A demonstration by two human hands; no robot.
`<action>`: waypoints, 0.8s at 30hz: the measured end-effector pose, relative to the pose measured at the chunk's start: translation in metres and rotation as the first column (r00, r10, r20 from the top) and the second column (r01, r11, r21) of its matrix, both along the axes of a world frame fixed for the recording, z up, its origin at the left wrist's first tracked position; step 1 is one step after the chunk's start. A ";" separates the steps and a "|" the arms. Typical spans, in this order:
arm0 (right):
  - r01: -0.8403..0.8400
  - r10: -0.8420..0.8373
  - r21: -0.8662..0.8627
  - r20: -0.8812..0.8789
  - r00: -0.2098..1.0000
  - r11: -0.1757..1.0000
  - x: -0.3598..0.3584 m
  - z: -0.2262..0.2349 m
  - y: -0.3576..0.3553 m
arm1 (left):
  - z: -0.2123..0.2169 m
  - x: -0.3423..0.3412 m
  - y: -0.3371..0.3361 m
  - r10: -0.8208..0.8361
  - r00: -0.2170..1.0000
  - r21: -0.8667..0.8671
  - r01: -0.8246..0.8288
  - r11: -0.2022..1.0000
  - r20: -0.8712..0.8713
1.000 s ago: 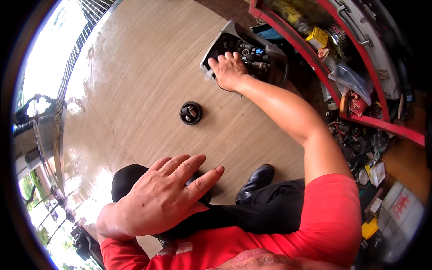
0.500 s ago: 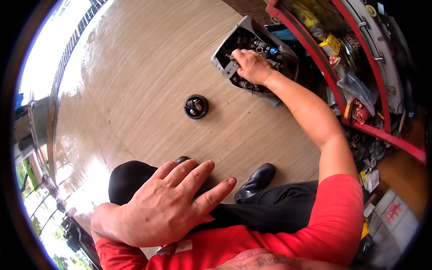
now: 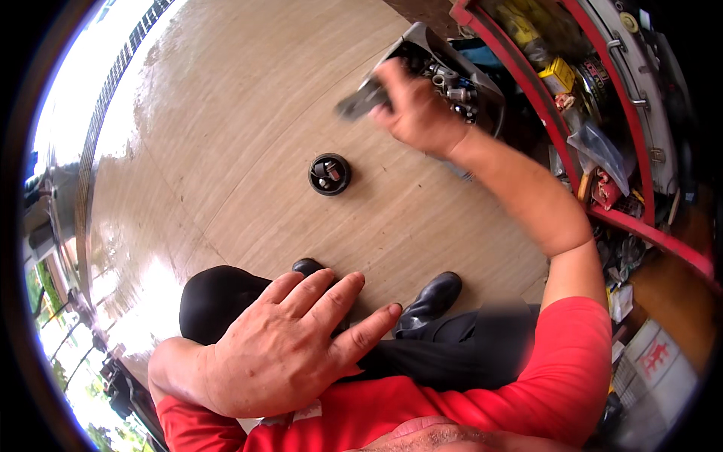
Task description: The person picks up and places several small mechanical parts, such as springs and valves, into a container while working on a cylinder head.
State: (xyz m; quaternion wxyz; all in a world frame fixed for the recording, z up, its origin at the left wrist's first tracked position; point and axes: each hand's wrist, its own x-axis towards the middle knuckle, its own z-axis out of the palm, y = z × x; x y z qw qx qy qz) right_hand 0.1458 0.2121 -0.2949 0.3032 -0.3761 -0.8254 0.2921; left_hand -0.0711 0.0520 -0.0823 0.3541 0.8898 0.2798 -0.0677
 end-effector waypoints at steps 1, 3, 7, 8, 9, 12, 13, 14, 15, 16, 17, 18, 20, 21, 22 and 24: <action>-0.043 0.056 -0.148 0.086 0.995 0.988 -0.016 0.010 -0.023 | -0.002 0.000 0.000 0.002 1.000 -0.005 -0.002 1.000 0.005; -0.089 0.149 -0.396 0.123 0.981 0.914 -0.038 -0.005 -0.060 | -0.003 0.004 0.001 0.000 1.000 -0.006 0.000 1.000 0.014; 0.085 0.063 -0.569 0.236 0.970 0.818 -0.049 -0.088 -0.091 | 0.004 0.005 -0.001 -0.008 1.000 -0.050 0.008 0.999 -0.008; 0.137 0.032 -0.584 0.270 0.962 0.800 -0.047 -0.107 -0.098 | 0.003 0.004 -0.002 -0.006 1.000 -0.051 0.006 0.999 -0.004; 0.186 0.004 -0.594 0.303 0.953 0.783 -0.043 -0.118 -0.102 | 0.004 0.003 -0.003 -0.002 1.000 -0.048 0.002 0.999 -0.001; 0.226 -0.018 -0.573 0.345 0.938 0.788 -0.030 -0.136 -0.115 | 0.005 0.005 -0.001 -0.018 1.000 -0.043 0.017 0.999 -0.026; 0.223 -0.016 -0.558 0.351 0.936 0.799 -0.026 -0.140 -0.120 | 0.003 0.005 -0.001 -0.018 1.000 -0.043 0.017 0.999 -0.021; 0.173 0.012 -0.516 0.336 0.942 0.839 -0.028 -0.139 -0.122 | 0.003 0.005 -0.001 -0.020 1.000 -0.043 0.019 0.999 -0.022; 0.149 0.037 -0.470 0.362 0.931 0.870 -0.028 -0.138 -0.124 | 0.003 0.005 0.000 -0.022 1.000 -0.042 0.021 0.999 -0.023; 0.122 0.059 -0.423 0.391 0.919 0.898 -0.026 -0.137 -0.127 | 0.002 0.005 0.000 -0.026 1.000 -0.042 0.025 0.999 -0.018; 0.094 0.079 -0.376 0.418 0.905 0.922 -0.026 -0.133 -0.128 | 0.002 0.004 0.000 -0.031 0.999 -0.042 0.031 0.999 -0.015; 0.073 0.100 -0.360 0.439 0.893 0.930 -0.025 -0.134 -0.128 | 0.001 0.004 -0.001 -0.036 0.999 -0.042 0.036 0.998 -0.011; 0.019 0.062 -0.227 0.347 0.936 0.974 -0.025 -0.126 -0.125 | 0.002 0.000 -0.003 -0.020 1.000 -0.050 0.020 0.999 -0.015; -0.004 0.052 -0.158 0.296 0.954 0.987 -0.026 -0.116 -0.121 | 0.002 -0.002 -0.004 -0.010 1.000 -0.056 0.009 0.998 -0.018; -0.087 0.123 -0.152 0.247 0.961 0.984 -0.028 -0.095 -0.100 | 0.003 -0.004 -0.004 -0.009 0.999 -0.054 0.007 0.999 -0.035; -0.034 -0.013 0.257 0.182 0.983 0.966 -0.008 -0.068 -0.044 | -0.002 0.001 0.002 -0.032 0.999 -0.047 0.031 0.998 -0.020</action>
